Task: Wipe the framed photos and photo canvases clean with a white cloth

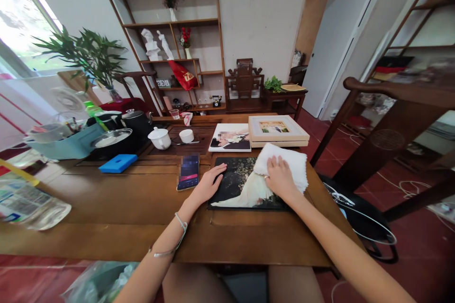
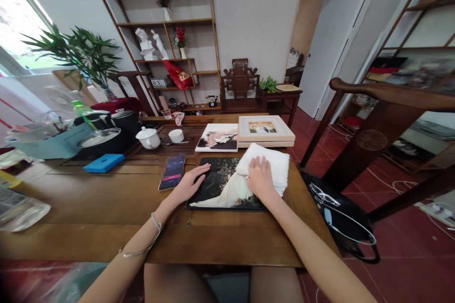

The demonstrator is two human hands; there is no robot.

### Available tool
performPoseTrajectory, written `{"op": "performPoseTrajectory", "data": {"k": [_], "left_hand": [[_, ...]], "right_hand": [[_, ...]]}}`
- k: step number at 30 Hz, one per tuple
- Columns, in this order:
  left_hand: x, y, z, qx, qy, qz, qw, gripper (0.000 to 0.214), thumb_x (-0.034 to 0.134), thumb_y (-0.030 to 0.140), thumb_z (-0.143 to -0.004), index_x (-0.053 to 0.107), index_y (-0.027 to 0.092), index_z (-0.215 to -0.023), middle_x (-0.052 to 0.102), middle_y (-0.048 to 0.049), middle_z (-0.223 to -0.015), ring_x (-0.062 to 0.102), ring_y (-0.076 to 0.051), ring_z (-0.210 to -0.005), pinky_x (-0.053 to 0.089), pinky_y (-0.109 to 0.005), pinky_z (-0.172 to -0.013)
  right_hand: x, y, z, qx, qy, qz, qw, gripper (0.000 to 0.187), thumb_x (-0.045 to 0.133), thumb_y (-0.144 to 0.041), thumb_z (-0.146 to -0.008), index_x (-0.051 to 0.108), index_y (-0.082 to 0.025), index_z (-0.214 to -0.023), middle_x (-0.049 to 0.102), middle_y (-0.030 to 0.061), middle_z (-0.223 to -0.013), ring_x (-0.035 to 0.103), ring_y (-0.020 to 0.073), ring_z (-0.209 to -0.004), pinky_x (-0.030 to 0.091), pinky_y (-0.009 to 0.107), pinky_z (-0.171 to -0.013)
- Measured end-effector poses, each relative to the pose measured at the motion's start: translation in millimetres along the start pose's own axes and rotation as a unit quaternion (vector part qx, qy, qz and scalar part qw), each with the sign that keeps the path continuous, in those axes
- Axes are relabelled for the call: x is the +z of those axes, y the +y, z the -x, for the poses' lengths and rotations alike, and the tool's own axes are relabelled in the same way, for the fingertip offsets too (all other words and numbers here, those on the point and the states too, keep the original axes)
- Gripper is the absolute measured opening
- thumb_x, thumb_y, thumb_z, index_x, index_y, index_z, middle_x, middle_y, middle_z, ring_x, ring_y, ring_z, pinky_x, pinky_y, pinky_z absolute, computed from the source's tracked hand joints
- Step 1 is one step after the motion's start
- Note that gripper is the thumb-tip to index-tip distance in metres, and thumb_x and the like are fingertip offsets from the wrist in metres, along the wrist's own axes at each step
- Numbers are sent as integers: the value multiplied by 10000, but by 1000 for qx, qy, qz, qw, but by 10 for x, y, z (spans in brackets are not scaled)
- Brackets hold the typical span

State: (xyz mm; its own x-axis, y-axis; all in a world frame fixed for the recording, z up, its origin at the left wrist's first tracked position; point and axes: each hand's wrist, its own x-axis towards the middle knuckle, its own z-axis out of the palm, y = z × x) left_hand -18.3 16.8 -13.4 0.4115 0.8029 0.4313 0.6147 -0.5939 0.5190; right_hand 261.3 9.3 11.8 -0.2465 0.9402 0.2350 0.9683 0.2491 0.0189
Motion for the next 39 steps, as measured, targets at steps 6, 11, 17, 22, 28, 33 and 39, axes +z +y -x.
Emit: {"op": "performPoseTrajectory", "data": {"k": [6, 11, 17, 22, 28, 33, 39], "left_hand": [[29, -57, 6, 7, 8, 0, 1000, 361, 414, 224, -935, 625, 140, -1215, 605, -131, -1321, 548, -255, -1260, 413, -484, -1098], [15, -55, 13, 7, 4, -1, 1000, 364, 414, 237, -943, 614, 136, -1229, 591, -132, -1339, 536, -247, -1274, 398, -480, -1110], [-5, -18, 4, 1, 0, -1, 1000, 357, 415, 241, -945, 622, 141, -1219, 596, -128, -1334, 537, -247, -1272, 401, -478, -1108], [9, -21, 0, -1, 3, -1, 1000, 365, 412, 241, -943, 624, 121, -1215, 593, -143, -1333, 538, -255, -1271, 399, -477, -1109], [0, -13, -13, 4, 1, 5, 1000, 351, 422, 210, -936, 630, 153, -1213, 612, -118, -1315, 551, -246, -1257, 417, -462, -1097], [-2, -34, -5, 9, 2, 3, 1000, 349, 420, 215, -943, 623, 157, -1221, 609, -119, -1318, 553, -242, -1254, 425, -467, -1088], [7, -57, 9, 8, -4, -3, 1000, 358, 410, 228, -950, 610, 138, -1233, 594, -129, -1335, 531, -232, -1280, 393, -470, -1113]], "right_hand": [[29, -337, -46, -257, -3, -102, 961, 671, 555, -229, -776, 432, -107, -1424, 370, 117, -1521, 250, 253, -1426, 230, 412, -1152], [2, -125, -88, -152, -16, -85, 985, 650, 507, -161, -765, 456, -148, -1413, 415, 51, -1501, 292, 214, -1411, 201, 365, -1163], [17, 253, -122, 52, 5, -26, 998, 559, 461, -170, -825, 474, -15, -1362, 470, 227, -1424, 367, 374, -1346, 282, 531, -1080], [11, 52, -88, 25, -5, -17, 1000, 603, 487, -184, -821, 430, 7, -1390, 414, 242, -1460, 292, 408, -1374, 225, 567, -1096], [-62, -349, 84, -232, -35, -83, 969, 685, 537, -225, -783, 404, -98, -1442, 338, 106, -1540, 201, 298, -1437, 139, 437, -1173], [-117, -253, 120, -240, -55, -103, 964, 700, 523, -167, -755, 409, -137, -1445, 350, 67, -1537, 210, 257, -1439, 156, 421, -1175], [-155, 106, 113, 35, -43, 3, 998, 600, 470, -120, -804, 443, -24, -1395, 434, 226, -1452, 325, 411, -1361, 291, 587, -1066]]}}
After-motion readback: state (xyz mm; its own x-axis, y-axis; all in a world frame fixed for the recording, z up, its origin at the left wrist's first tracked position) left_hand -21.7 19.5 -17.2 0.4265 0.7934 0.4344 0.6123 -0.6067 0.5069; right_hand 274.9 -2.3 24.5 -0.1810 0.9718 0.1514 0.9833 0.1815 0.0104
